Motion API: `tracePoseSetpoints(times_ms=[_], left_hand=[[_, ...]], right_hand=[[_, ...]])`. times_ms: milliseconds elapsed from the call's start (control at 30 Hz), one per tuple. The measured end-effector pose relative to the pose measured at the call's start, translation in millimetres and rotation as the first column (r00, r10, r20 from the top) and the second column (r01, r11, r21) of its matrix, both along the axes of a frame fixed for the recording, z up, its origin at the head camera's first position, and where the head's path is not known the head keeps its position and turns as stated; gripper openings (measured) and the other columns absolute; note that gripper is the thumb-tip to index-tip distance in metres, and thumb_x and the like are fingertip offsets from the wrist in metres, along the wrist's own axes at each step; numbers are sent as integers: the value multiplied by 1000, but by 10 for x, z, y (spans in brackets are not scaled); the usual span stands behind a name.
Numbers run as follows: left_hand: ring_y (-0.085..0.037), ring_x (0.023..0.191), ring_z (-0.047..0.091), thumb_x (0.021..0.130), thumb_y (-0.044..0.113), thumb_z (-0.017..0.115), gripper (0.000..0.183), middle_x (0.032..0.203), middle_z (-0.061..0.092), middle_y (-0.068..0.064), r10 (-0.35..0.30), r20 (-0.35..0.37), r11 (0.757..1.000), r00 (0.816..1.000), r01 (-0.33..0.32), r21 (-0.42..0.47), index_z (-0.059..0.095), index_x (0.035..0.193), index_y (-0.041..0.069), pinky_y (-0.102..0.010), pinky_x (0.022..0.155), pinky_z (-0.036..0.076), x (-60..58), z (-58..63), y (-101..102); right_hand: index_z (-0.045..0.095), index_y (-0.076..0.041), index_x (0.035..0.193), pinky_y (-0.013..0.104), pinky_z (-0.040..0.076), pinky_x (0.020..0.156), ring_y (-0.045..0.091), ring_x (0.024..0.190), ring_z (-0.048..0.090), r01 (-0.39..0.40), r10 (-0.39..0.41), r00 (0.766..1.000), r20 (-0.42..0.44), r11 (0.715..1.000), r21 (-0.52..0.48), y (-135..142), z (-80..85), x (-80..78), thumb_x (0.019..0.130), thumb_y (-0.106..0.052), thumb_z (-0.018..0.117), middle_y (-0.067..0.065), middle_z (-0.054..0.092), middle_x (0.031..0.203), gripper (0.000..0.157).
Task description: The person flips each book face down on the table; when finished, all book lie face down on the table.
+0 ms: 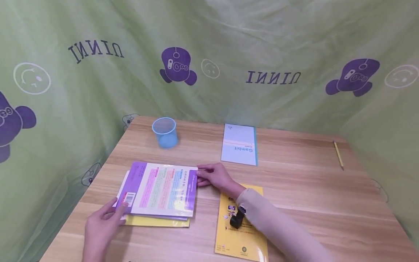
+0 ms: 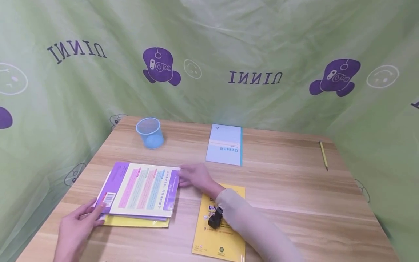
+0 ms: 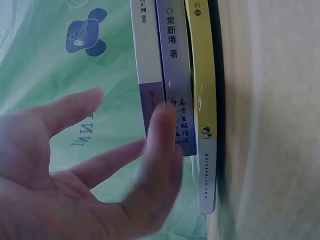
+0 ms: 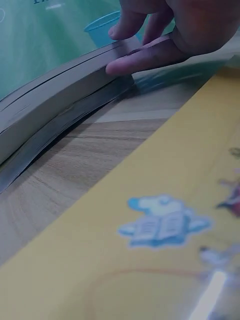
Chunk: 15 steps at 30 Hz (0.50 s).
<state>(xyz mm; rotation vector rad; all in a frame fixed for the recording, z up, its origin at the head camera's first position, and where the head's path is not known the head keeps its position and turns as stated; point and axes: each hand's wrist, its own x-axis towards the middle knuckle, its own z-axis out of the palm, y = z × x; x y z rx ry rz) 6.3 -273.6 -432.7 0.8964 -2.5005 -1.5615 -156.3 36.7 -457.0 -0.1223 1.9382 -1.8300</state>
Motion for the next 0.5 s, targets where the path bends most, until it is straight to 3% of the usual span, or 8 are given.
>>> tracePoseSetpoints(times_ms=[133,167,233,333,433,500], left_hand=[[-42,109,63,96,35,68,61,130,57,-35,-28,-28,963,999,19,-268,53,142,-2,-45,85,54,2,37,56],[-44,112,58,96,33,69,59,129,59,-34,-22,-62,952,998,2,-307,55,140,-2,-42,85,52,7,50,79],[-33,107,56,93,26,73,52,123,62,-28,-8,-150,939,989,-44,-341,61,135,-1,-33,86,48,19,83,138],[-7,92,52,87,14,79,39,110,66,-21,-22,-302,924,953,-96,-370,70,122,-1,-9,70,41,31,140,253],[7,82,46,84,8,81,31,103,67,-15,-91,-379,921,921,-67,-384,74,113,1,-1,65,41,28,204,397],[5,80,48,83,6,81,29,101,68,-11,-162,-391,916,906,-10,-402,74,111,2,-3,66,44,30,236,500]], right_hand=[[62,10,127,38,66,74,23,71,75,22,-20,999,-39,999,50,78,89,6,96,-8,66,28,73,96,35],[63,10,124,38,66,74,21,70,75,32,-30,999,-45,998,61,107,113,11,96,-7,66,28,73,95,33],[64,11,120,38,66,74,19,69,73,49,-45,998,-55,996,74,180,149,22,97,-7,64,29,72,96,29],[66,10,117,36,66,74,14,69,70,61,-51,995,-85,992,114,330,174,41,98,-8,63,27,72,95,26],[69,7,115,34,66,73,13,71,70,83,-67,992,-109,984,159,521,169,63,98,-10,63,23,73,93,25],[70,4,114,33,66,73,15,72,70,109,-89,989,-116,976,187,661,164,92,98,-12,64,19,74,91,23]])
